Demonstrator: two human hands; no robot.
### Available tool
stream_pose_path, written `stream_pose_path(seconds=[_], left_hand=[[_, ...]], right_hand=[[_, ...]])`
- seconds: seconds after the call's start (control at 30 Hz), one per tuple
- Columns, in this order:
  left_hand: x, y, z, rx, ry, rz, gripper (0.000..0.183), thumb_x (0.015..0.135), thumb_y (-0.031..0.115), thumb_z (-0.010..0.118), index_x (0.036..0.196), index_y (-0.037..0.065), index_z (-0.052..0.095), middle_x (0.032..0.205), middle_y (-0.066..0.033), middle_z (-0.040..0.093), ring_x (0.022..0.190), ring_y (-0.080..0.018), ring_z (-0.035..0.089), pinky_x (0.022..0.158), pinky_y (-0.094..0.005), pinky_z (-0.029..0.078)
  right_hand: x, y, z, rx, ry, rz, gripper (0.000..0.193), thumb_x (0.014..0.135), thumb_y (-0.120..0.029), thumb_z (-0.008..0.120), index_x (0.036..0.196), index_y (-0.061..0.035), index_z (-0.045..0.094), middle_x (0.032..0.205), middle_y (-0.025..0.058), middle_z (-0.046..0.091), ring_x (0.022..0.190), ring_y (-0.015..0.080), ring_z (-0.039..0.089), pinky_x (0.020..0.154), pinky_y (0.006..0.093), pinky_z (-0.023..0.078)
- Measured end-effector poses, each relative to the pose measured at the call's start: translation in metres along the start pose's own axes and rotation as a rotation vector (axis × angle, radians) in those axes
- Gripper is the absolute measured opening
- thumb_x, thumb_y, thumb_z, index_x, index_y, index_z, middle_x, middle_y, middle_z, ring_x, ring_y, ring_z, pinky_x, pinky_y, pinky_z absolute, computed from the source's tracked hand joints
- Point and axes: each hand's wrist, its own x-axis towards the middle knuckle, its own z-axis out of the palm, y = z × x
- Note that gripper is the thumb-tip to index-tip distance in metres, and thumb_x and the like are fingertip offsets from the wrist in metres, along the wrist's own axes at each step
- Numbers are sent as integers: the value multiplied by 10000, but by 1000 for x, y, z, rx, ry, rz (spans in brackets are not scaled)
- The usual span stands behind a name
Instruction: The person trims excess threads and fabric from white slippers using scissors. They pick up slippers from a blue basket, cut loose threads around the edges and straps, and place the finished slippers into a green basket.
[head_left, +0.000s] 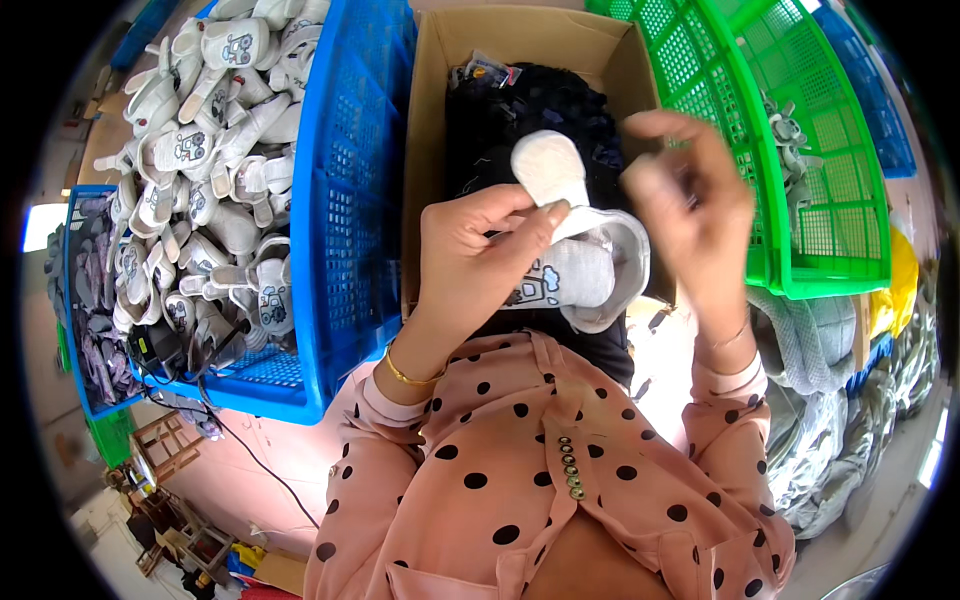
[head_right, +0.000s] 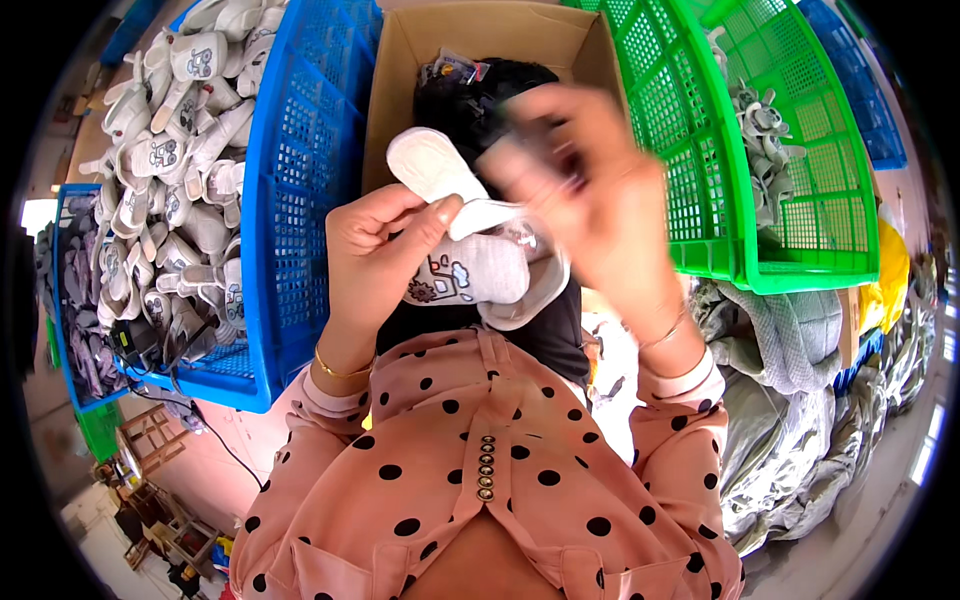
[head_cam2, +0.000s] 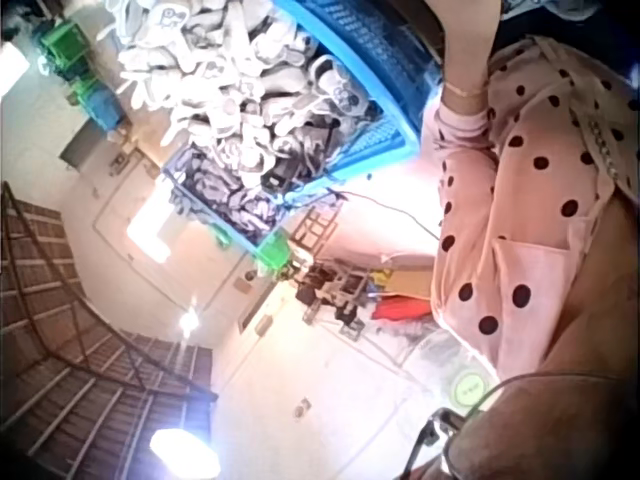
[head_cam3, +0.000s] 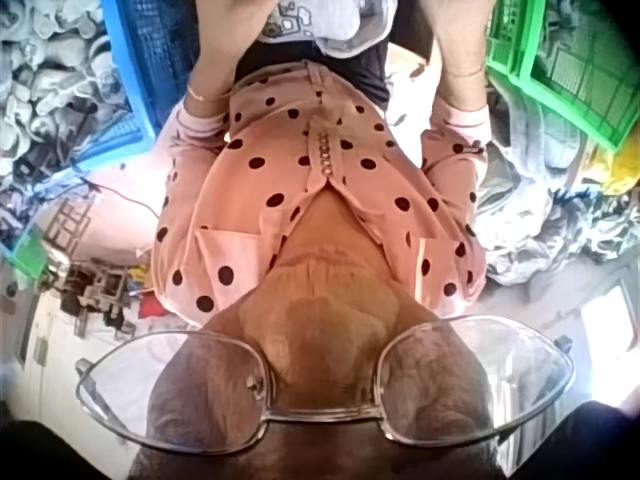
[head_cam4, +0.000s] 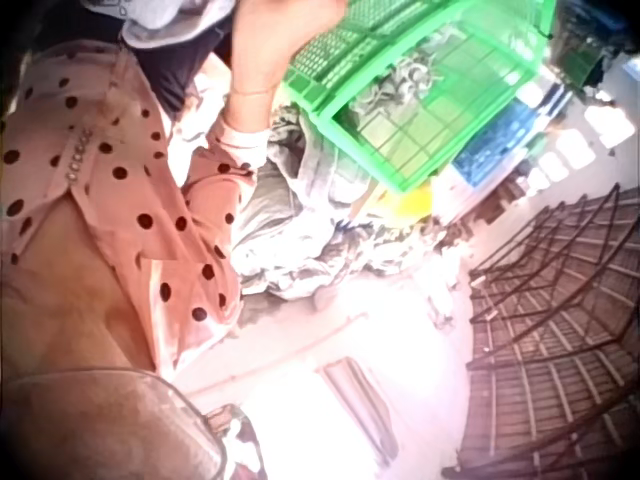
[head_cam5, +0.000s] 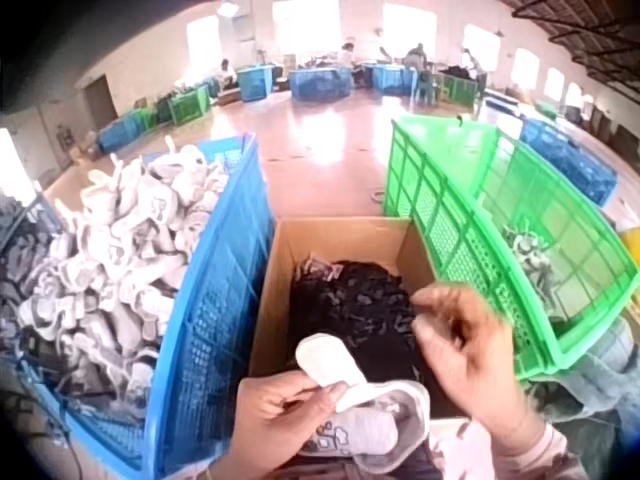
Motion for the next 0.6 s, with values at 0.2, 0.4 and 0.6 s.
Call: stream_pose_path(seconds=[0.2, 0.4, 0.6], left_hand=[[0, 5, 8, 286, 162, 185, 80, 794, 56, 743, 779, 5, 684, 692, -99, 667, 558, -153, 630, 520, -252, 469], [13, -10, 26, 724, 187, 629, 157, 725, 41, 781, 862, 31, 703, 854, -109, 707, 704, -234, 666, 633, -298, 532], [24, -16, 31, 590, 141, 754, 259, 712, 128, 800, 931, 48, 687, 889, -60, 697, 775, -246, 651, 671, -319, 524]], right_hand=[[20, 50, -9, -306, 205, 69, 236, 884, -218, 694, 1049, -56, 648, 686, 75, 636, 558, 169, 595, 507, 312, 471], [-8, -3, 3, 196, -57, 81, 512, 726, -249, 850, 1118, -58, 582, 697, 22, 603, 585, 76, 550, 555, 228, 469], [-1, 11, 4, 219, 85, -3, 167, 818, -60, 659, 982, -33, 652, 741, 1, 611, 637, 49, 545, 582, 215, 473]])
